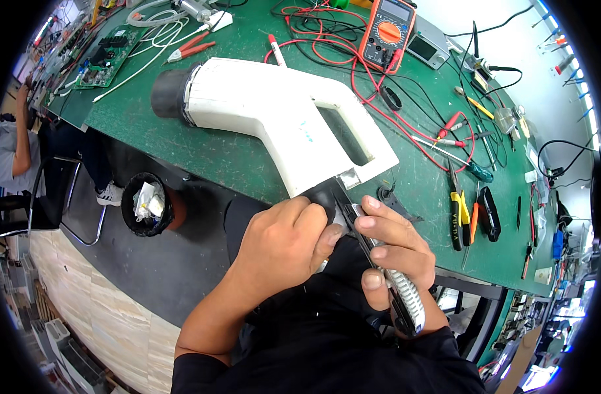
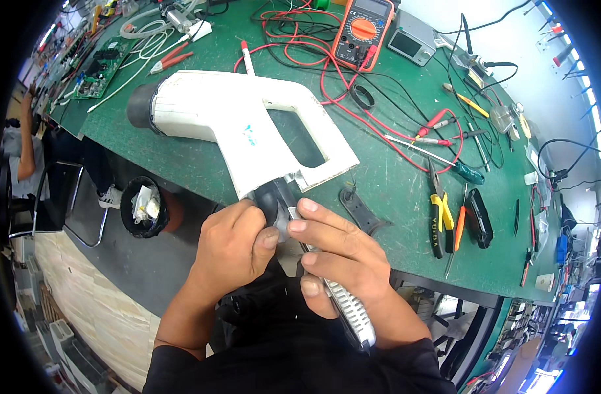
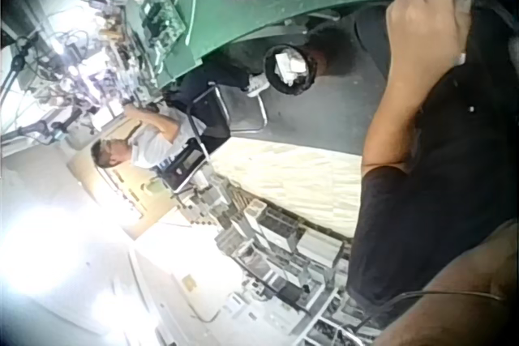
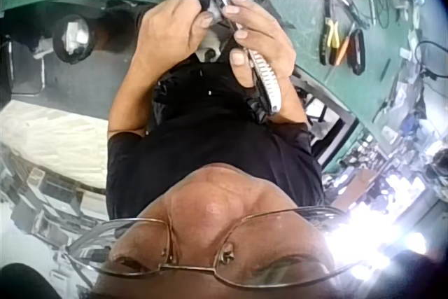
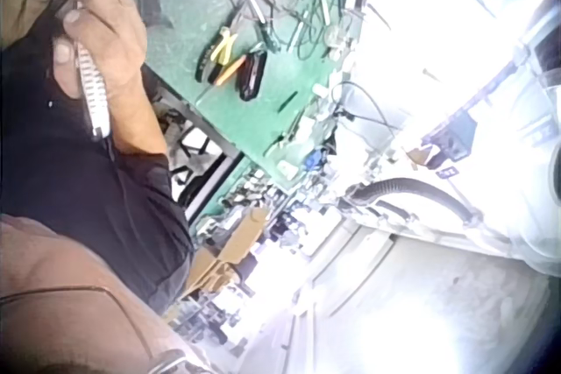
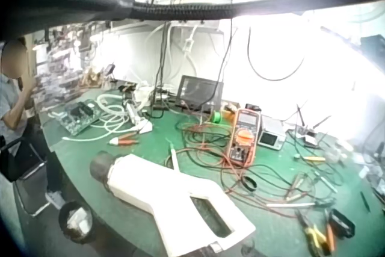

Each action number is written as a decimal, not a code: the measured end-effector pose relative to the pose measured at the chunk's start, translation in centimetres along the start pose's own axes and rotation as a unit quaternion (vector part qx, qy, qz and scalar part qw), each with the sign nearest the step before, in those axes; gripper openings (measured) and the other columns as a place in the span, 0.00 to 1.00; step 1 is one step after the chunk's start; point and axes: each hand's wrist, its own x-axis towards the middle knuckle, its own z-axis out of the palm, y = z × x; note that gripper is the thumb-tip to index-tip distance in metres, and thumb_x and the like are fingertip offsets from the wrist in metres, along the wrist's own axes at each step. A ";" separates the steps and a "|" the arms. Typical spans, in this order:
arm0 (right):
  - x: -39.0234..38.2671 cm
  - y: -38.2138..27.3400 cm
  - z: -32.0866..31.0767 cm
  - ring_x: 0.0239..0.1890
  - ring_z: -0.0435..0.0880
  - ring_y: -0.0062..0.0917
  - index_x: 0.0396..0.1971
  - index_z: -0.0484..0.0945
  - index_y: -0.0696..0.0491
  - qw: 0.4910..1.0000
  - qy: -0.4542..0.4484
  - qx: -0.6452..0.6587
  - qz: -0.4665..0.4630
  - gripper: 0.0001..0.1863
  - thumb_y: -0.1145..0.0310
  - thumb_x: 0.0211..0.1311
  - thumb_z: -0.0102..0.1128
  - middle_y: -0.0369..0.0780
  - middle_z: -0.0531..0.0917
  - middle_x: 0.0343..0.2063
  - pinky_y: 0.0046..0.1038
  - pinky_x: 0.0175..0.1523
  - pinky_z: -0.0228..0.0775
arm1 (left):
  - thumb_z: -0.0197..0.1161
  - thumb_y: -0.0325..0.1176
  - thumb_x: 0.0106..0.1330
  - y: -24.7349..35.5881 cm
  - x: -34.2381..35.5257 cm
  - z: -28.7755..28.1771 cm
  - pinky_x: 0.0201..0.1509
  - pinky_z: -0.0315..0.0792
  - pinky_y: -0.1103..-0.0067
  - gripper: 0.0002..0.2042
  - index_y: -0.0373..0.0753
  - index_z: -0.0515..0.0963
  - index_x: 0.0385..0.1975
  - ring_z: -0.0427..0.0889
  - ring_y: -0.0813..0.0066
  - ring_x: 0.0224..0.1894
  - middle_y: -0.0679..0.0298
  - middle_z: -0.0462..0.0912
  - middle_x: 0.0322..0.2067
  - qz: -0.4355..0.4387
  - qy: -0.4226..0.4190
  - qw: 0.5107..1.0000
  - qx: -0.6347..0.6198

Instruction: The person uses a utility knife and pliers to remove plastic housing and tape from an electronic component on a workbench.

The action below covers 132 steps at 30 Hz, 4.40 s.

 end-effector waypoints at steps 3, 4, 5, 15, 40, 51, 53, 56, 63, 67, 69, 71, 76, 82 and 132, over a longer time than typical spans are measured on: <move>0.8 -0.4 -0.3 0.52 0.82 0.51 0.35 0.71 0.58 1.000 -0.003 0.010 0.010 0.07 0.74 0.62 0.59 0.53 0.83 0.41 0.44 0.55 0.78 | 0.67 0.35 0.59 0.0 -0.1 0.0 0.22 0.70 0.71 0.13 0.38 0.68 0.21 0.74 0.62 0.20 0.60 0.69 0.19 0.000 0.000 1.000 0.003; 1.1 -0.4 -0.6 0.52 0.82 0.51 0.35 0.71 0.58 1.000 -0.007 0.016 0.012 0.07 0.74 0.61 0.59 0.53 0.83 0.41 0.43 0.55 0.79 | 0.67 0.35 0.59 0.0 0.0 0.0 0.22 0.70 0.71 0.13 0.38 0.68 0.21 0.74 0.62 0.20 0.60 0.69 0.19 0.000 -0.001 1.000 0.003; 1.3 -0.4 -0.8 0.52 0.82 0.51 0.35 0.71 0.58 1.000 -0.014 0.024 0.011 0.06 0.74 0.61 0.58 0.53 0.83 0.41 0.43 0.55 0.79 | 0.67 0.35 0.59 0.1 0.0 -0.1 0.22 0.70 0.71 0.13 0.38 0.68 0.21 0.74 0.62 0.20 0.60 0.69 0.19 0.000 -0.003 1.000 0.003; 2.0 -0.3 -1.1 0.49 0.84 0.50 0.34 0.71 0.59 0.998 -0.023 0.049 0.018 0.06 0.75 0.61 0.58 0.54 0.83 0.39 0.41 0.52 0.80 | 0.66 0.35 0.59 -0.2 -0.1 0.1 0.22 0.70 0.71 0.14 0.39 0.68 0.21 0.74 0.62 0.20 0.60 0.68 0.19 0.009 0.004 1.000 0.000; 6.0 -2.5 -2.2 0.41 0.87 0.39 0.33 0.74 0.59 0.989 -0.025 0.031 0.141 0.10 0.70 0.54 0.61 0.50 0.85 0.34 0.33 0.46 0.79 | 0.67 0.33 0.57 0.0 0.2 0.0 0.23 0.70 0.70 0.13 0.38 0.69 0.21 0.74 0.61 0.20 0.60 0.69 0.19 0.001 0.002 1.000 0.002; 8.1 -3.2 -2.9 0.42 0.86 0.37 0.31 0.74 0.61 0.963 -0.042 0.071 0.258 0.14 0.67 0.46 0.61 0.52 0.84 0.33 0.37 0.54 0.77 | 0.66 0.33 0.58 0.0 0.1 0.1 0.24 0.71 0.69 0.11 0.37 0.70 0.22 0.75 0.59 0.22 0.58 0.71 0.20 0.005 0.007 1.000 0.001; 9.0 -3.4 -3.5 0.41 0.86 0.36 0.30 0.75 0.62 0.954 -0.063 0.059 0.287 0.14 0.68 0.45 0.59 0.51 0.84 0.33 0.36 0.53 0.77 | 0.64 0.34 0.60 0.1 0.2 0.0 0.25 0.71 0.68 0.11 0.37 0.70 0.23 0.75 0.58 0.22 0.58 0.71 0.21 0.009 0.002 1.000 -0.002; 10.2 -3.2 -3.5 0.39 0.85 0.34 0.30 0.75 0.63 0.936 -0.079 0.063 0.338 0.14 0.69 0.43 0.56 0.51 0.84 0.33 0.33 0.50 0.78 | 0.62 0.35 0.64 -0.2 -0.1 0.1 0.25 0.71 0.68 0.12 0.37 0.69 0.24 0.75 0.57 0.22 0.57 0.70 0.21 0.001 -0.005 1.000 -0.005; 9.8 -2.8 -3.5 0.40 0.86 0.34 0.32 0.74 0.64 0.948 -0.068 0.061 0.305 0.12 0.71 0.49 0.56 0.51 0.84 0.34 0.34 0.49 0.79 | 0.58 0.37 0.67 0.0 0.0 -0.2 0.26 0.70 0.67 0.13 0.37 0.68 0.24 0.74 0.56 0.23 0.57 0.69 0.21 -0.008 -0.008 1.000 -0.009; 5.5 -2.7 -3.2 0.46 0.85 0.42 0.37 0.74 0.61 0.976 0.000 0.100 0.196 0.11 0.71 0.58 0.58 0.54 0.83 0.38 0.41 0.54 0.77 | 0.57 0.36 0.68 0.1 -0.1 -0.1 0.26 0.70 0.67 0.12 0.37 0.68 0.24 0.74 0.56 0.23 0.57 0.69 0.21 -0.013 -0.011 1.000 -0.012; 3.5 -1.6 -1.7 0.47 0.85 0.45 0.38 0.74 0.61 0.984 0.076 0.124 0.101 0.09 0.72 0.61 0.58 0.55 0.84 0.39 0.40 0.53 0.77 | 0.57 0.36 0.68 0.1 -0.1 -0.1 0.26 0.69 0.67 0.12 0.37 0.68 0.25 0.74 0.56 0.23 0.57 0.69 0.21 -0.012 -0.009 1.000 -0.014; 2.1 -0.8 -1.4 0.49 0.84 0.49 0.39 0.74 0.61 0.988 0.071 0.126 0.045 0.09 0.72 0.64 0.58 0.56 0.83 0.41 0.43 0.54 0.77 | 0.58 0.35 0.67 0.1 0.0 0.0 0.26 0.69 0.67 0.12 0.37 0.68 0.25 0.74 0.56 0.23 0.57 0.69 0.21 -0.011 -0.012 1.000 -0.021; 1.1 0.3 -0.8 0.50 0.83 0.52 0.39 0.73 0.61 0.992 0.061 0.109 -0.002 0.09 0.71 0.65 0.58 0.58 0.82 0.42 0.47 0.55 0.76 | 0.58 0.34 0.67 -0.1 -0.1 0.0 0.25 0.69 0.67 0.11 0.37 0.68 0.25 0.74 0.57 0.22 0.57 0.69 0.21 -0.009 -0.011 1.000 -0.026; 0.9 0.8 -0.4 0.49 0.83 0.52 0.40 0.72 0.61 0.990 0.070 0.120 -0.001 0.10 0.71 0.65 0.58 0.59 0.82 0.42 0.48 0.55 0.76 | 0.59 0.34 0.66 -0.1 -0.1 0.0 0.25 0.69 0.67 0.11 0.37 0.68 0.24 0.74 0.57 0.22 0.58 0.69 0.20 -0.006 -0.008 1.000 -0.024; 2.9 -0.8 -0.9 0.43 0.87 0.47 0.33 0.73 0.59 1.000 -0.011 -0.010 -0.006 0.06 0.76 0.57 0.58 0.51 0.84 0.36 0.34 0.43 0.83 | 0.60 0.34 0.65 -0.6 -0.3 0.2 0.23 0.69 0.68 0.12 0.37 0.67 0.23 0.73 0.58 0.21 0.58 0.69 0.20 0.008 0.009 0.999 -0.040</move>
